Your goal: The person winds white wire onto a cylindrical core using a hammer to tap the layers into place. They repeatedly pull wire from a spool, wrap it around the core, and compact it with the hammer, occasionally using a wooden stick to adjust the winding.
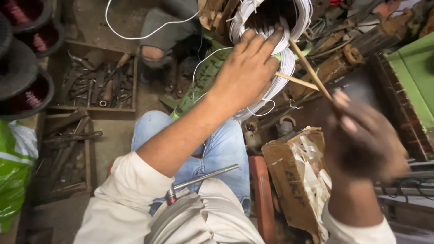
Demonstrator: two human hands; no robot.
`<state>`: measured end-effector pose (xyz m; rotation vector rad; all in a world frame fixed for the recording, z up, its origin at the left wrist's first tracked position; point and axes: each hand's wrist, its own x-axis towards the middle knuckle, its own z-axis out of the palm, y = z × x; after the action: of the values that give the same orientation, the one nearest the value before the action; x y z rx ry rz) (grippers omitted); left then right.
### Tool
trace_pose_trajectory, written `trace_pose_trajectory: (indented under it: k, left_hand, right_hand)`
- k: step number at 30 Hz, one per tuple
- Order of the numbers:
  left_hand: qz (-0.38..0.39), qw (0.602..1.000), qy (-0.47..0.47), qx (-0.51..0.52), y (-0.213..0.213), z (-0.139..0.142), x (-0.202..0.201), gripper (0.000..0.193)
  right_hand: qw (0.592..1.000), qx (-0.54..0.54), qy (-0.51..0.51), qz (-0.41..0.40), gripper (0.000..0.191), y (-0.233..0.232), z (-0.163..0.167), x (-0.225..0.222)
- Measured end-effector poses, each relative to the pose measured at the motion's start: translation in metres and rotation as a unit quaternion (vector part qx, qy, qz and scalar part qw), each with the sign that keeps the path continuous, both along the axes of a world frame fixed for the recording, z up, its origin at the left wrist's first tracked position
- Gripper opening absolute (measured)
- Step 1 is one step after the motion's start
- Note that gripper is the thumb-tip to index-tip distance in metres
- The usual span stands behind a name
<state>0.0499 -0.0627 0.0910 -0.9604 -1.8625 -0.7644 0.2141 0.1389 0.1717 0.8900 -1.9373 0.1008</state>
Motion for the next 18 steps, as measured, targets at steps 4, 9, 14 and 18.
trace_pose_trajectory:
  k: [4,9,14,18]
  left_hand:
    - [0.022,1.0,-0.01,-0.017,-0.008,0.007,0.001,0.017]
    - [0.033,0.999,-0.008,-0.027,-0.012,0.012,0.002,0.014]
    - [0.032,0.999,-0.004,-0.016,-0.008,0.007,-0.003,0.016]
    - [0.036,0.999,-0.002,-0.023,-0.003,0.0,-0.007,0.018]
  right_hand:
    - [0.998,0.062,0.016,-0.012,0.015,-0.03,0.024,-0.052]
    - [0.989,0.105,-0.03,-0.099,0.016,-0.048,0.045,-0.065]
    - [0.962,0.255,0.016,-0.095,0.006,-0.068,0.057,-0.057]
    - [0.942,0.303,0.032,-0.139,0.004,-0.081,0.065,-0.055]
